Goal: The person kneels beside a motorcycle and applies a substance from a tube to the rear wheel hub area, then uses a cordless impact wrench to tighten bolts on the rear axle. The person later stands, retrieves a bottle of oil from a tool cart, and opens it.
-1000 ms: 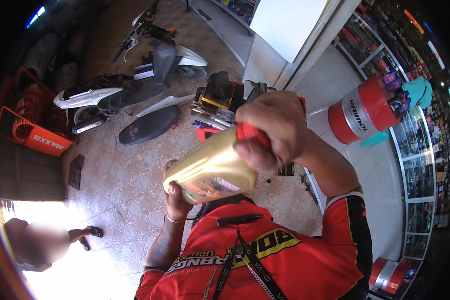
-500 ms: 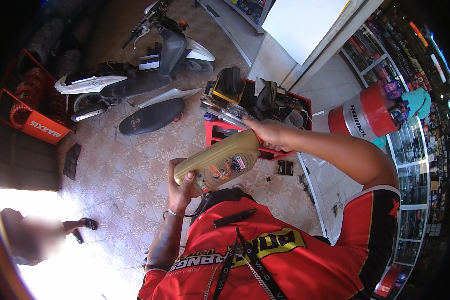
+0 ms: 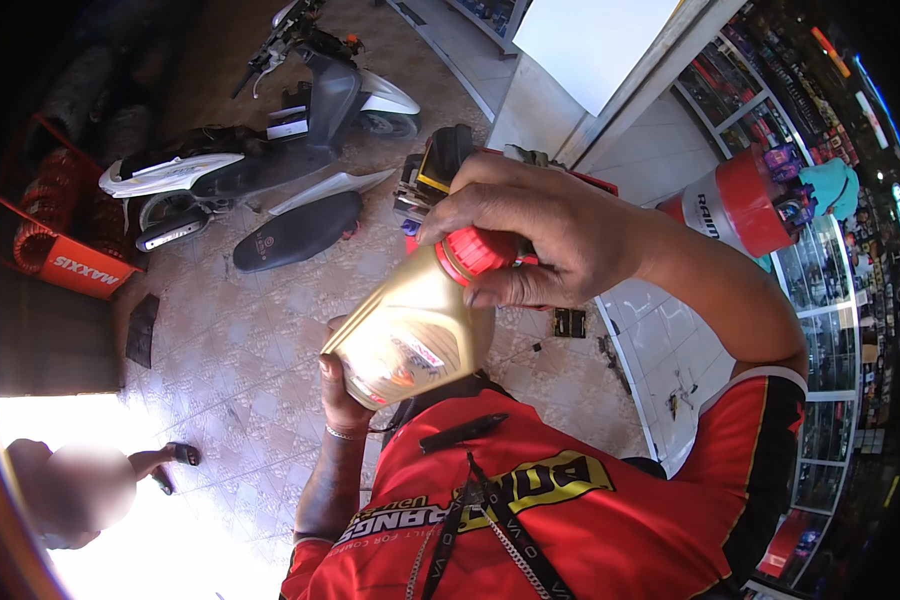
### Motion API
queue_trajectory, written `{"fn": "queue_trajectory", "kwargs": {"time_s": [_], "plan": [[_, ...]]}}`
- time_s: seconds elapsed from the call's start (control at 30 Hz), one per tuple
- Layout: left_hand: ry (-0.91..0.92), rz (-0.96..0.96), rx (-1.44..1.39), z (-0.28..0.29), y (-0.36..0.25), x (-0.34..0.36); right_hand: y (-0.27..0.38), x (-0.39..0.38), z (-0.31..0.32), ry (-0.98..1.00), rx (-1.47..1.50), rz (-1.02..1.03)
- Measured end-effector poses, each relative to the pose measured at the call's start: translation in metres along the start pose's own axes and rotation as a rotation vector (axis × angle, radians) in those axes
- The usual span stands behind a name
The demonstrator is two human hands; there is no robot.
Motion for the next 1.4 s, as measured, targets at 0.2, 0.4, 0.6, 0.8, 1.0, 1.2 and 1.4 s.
{"fn": "queue_trajectory", "kwargs": {"time_s": [0.2, 0.4, 0.6, 0.8, 1.0, 1.2, 1.4], "plan": [[0.039, -0.030, -0.016, 0.005, 0.010, 0.007, -0.019, -0.030, -0.008, 0.095, 0.157, -0.238], [0.049, 0.056, -0.016, 0.010, 0.028, 0.009, -0.046, -0.070, -0.036, 0.184, 0.506, -1.143], [0.071, 0.138, -0.093, 0.016, 0.053, 0.013, -0.047, -0.088, -0.035, -0.071, 0.329, -0.755], [0.099, 0.252, -0.084, 0.018, 0.077, 0.016, -0.064, -0.125, -0.077, -0.473, 0.674, -0.472], [-0.042, 0.335, -0.172, 0.000, 0.099, 0.022, -0.068, -0.128, -0.040, -0.502, 0.510, -0.284], [0.108, 0.128, 0.152, -0.080, 0.117, 0.044, -0.048, -0.141, 0.056, -0.564, 0.169, -0.217], [0.075, -0.046, 0.376, -0.145, 0.146, 0.056, -0.060, -0.167, 0.090, -0.576, -0.137, -0.295]]}}
Point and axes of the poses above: each hand's wrist, its own x-axis towards the middle knuckle, its own z-axis out of the back of the hand, y = z × x, the point moved 6 cm from there along x, towards the middle knuckle
